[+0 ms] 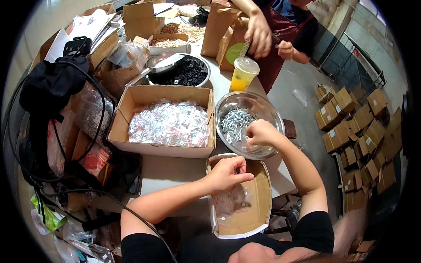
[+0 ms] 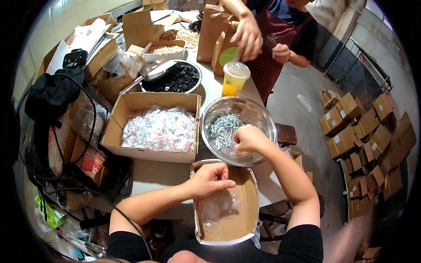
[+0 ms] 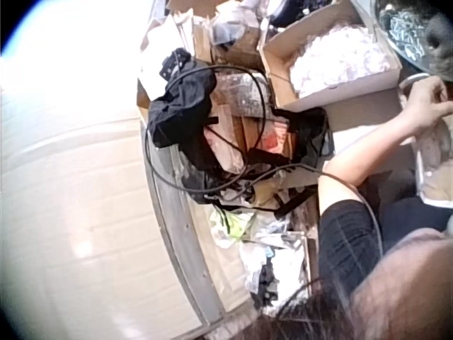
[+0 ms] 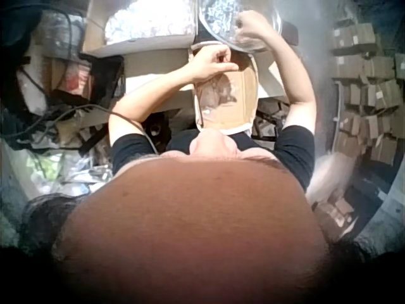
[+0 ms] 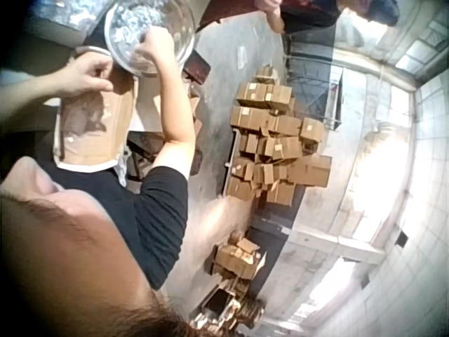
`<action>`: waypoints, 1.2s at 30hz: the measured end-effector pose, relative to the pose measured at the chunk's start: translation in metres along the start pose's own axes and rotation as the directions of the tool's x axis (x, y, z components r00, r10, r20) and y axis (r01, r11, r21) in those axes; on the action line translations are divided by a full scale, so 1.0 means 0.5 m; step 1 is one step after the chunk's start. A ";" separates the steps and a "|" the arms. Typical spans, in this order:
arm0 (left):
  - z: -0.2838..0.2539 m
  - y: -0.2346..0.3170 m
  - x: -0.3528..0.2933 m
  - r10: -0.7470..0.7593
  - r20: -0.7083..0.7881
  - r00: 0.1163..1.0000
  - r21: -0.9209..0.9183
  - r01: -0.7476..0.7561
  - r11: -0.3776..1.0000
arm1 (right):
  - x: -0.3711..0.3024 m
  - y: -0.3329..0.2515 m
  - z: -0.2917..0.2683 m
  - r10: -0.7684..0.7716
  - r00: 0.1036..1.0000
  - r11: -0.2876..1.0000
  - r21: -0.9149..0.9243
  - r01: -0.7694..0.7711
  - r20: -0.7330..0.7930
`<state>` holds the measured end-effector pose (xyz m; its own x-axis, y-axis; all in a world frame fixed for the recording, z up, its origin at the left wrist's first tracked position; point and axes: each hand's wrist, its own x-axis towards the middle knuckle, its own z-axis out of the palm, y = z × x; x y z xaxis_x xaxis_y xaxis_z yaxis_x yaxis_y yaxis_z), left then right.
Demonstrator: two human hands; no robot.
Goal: The person picks individual screws from a metal bowl and places them into small clear plastic bags. They then seal the bags and place them into a cardboard box. The process is repeated continuously throughout the clip.
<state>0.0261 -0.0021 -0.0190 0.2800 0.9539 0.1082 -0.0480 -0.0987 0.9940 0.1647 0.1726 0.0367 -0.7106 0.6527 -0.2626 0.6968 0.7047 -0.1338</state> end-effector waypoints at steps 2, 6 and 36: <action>0.001 0.000 -0.002 0.001 -0.037 0.999 -0.026 -0.002 1.000 | -0.041 -0.015 -0.034 -0.089 0.995 0.869 0.486 0.096 -0.038; -0.003 0.008 -0.004 0.006 -0.054 0.999 -0.070 -0.010 0.997 | -0.127 -0.062 -0.026 -0.331 0.908 0.472 0.789 0.394 -0.255; -0.043 0.076 -0.013 0.076 -0.165 0.983 -0.003 -0.078 0.997 | -0.197 -0.099 -0.028 -0.144 0.965 0.457 0.850 0.261 -0.219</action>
<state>0.0018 -0.0057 0.0176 0.1138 0.9772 0.1795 -0.0722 -0.1720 0.9824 0.1988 0.0770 0.0824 -0.8075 0.5894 -0.0253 0.2164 0.2561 -0.9421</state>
